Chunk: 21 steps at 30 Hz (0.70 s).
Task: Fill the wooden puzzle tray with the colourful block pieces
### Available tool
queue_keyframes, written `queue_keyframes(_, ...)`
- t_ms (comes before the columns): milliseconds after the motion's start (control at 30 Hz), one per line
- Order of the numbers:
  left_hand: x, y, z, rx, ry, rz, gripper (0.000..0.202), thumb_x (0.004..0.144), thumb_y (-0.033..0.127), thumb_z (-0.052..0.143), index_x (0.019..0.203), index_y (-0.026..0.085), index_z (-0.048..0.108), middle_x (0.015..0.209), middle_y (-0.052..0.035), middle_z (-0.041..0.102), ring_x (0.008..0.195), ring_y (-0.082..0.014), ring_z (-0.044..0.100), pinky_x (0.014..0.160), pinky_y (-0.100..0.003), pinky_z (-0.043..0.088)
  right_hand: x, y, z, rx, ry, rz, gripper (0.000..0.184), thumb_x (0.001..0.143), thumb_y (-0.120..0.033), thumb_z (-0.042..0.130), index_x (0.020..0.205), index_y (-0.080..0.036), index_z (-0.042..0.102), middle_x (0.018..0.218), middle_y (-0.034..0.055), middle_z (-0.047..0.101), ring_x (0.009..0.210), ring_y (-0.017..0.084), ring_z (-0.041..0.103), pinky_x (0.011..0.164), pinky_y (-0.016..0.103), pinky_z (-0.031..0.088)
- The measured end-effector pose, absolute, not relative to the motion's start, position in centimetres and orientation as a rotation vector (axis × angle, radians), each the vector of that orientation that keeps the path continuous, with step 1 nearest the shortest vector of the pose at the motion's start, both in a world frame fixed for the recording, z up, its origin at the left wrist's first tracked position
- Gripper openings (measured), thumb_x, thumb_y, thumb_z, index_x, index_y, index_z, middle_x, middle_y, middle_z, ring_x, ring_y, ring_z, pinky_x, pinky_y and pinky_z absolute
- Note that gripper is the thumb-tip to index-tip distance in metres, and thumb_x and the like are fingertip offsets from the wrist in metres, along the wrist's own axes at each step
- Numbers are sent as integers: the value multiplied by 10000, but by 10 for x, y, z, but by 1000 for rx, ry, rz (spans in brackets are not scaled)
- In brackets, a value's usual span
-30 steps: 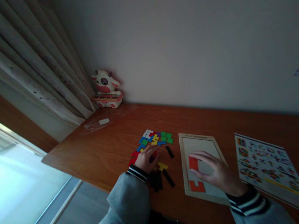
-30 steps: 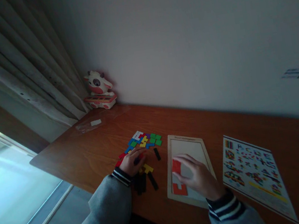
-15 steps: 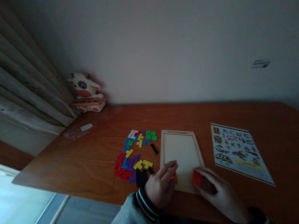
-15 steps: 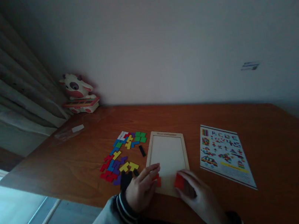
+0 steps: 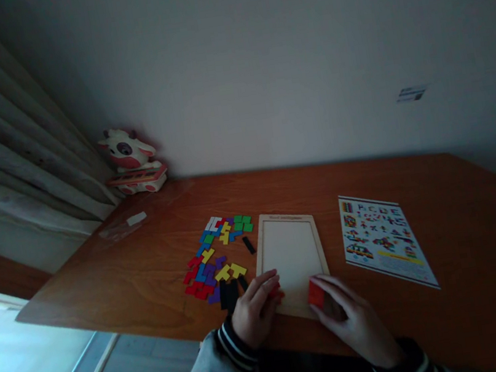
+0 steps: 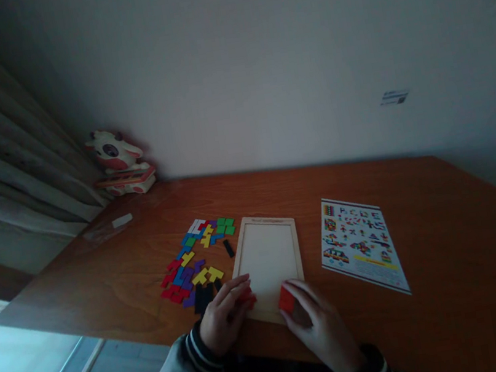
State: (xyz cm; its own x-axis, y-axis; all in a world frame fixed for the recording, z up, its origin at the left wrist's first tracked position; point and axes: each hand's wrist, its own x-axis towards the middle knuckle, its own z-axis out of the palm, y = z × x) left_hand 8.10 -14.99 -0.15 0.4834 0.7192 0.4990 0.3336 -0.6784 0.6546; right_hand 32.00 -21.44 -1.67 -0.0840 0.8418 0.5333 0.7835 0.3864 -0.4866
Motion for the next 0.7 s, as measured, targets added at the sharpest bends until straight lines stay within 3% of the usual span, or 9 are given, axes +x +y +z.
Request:
queue_keyframes(167,92,-149,-1,1847,1062,1139,374,888,348,650,1238,227,593,1204,-96,634,865,-170,718,647,-254,657,317,-210,-11,-1396,-1791,39,418,853,-306,654,1256,-222,584,1168,90,677,1038,229,677,903,355,582)
queue_keyframes(267,101,-148,-1,1913,1033,1109,317,884,367,659,1152,199,633,982,-61,705,732,-143,711,660,-253,643,316,-207,-13,-1429,-1753,52,421,859,-307,647,1264,-215,576,1182,100,671,1057,239,668,915,375,575)
queue_keyframes(367,109,-147,-1,2194,945,1084,190,921,321,611,1042,191,678,855,-53,720,744,-154,695,717,-279,611,316,-206,-13,-1447,-1721,82,395,865,-297,635,1249,-217,584,1200,100,664,1078,241,661,928,382,568)
queue_keyframes(567,113,-147,3,2500,904,1105,170,921,296,609,831,196,712,812,-59,695,795,-189,643,742,-345,535,317,-209,-7,-1442,-1691,156,370,861,-300,620,1223,-226,604,1186,96,675,1068,242,669,937,375,563)
queue_keyframes(700,111,-148,3,2426,1045,1139,197,929,337,596,872,202,728,758,-51,649,715,-168,619,681,-304,527,316,-209,-7,-1441,-1700,179,362,857,-294,629,1213,-229,611,1173,95,677,1064,243,669,923,374,571)
